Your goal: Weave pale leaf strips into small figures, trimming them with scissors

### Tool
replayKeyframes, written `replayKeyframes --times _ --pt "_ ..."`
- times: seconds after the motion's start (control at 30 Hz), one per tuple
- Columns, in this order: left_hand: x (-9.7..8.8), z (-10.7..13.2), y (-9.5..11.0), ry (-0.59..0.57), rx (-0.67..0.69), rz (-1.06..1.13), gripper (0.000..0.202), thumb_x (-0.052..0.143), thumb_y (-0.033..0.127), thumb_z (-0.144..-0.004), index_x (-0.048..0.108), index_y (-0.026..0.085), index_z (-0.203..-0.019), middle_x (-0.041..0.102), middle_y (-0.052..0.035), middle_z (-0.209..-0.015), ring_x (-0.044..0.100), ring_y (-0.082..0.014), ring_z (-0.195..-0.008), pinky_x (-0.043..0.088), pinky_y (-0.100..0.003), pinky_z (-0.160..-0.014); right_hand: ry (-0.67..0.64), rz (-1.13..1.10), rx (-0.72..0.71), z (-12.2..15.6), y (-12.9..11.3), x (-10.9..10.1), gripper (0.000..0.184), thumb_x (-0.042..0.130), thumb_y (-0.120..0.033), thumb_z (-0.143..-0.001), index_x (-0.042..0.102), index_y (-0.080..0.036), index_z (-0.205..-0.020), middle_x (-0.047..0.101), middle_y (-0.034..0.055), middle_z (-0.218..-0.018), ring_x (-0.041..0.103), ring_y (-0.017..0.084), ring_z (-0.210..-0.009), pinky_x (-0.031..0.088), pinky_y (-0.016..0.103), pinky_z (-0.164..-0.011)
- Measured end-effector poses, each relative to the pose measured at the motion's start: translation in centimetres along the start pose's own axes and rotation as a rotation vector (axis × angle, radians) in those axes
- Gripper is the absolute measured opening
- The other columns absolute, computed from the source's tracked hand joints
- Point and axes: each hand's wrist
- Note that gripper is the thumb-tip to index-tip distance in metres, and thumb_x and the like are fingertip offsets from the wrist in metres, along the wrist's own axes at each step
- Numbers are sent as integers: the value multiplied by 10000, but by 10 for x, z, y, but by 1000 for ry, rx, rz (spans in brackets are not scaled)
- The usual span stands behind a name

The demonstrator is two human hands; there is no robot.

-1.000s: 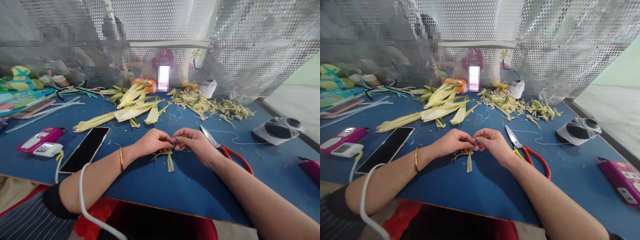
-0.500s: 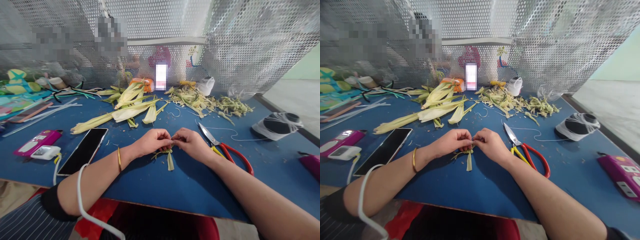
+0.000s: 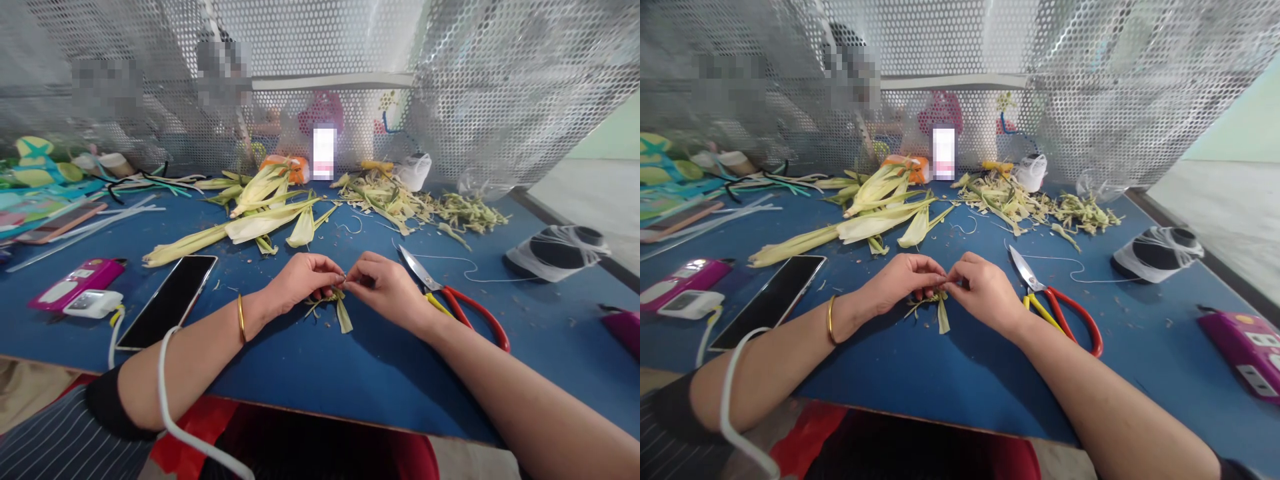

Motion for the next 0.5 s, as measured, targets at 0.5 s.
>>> replayKeyframes --times 0.5 --pt "-1 0 6 11 -65 41 70 727 191 -745 741 140 -791 670 -15 -610 603 -99 -558 471 -201 -542 -12 149 -71 3 -2 2 112 604 -226 -899 684 -209 -822 606 35 -856 556 129 -683 415 253 -616"
Point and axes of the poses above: each hand's wrist, its own z-axis away from the middle knuckle, its own x-axis out of the palm, y = z × x
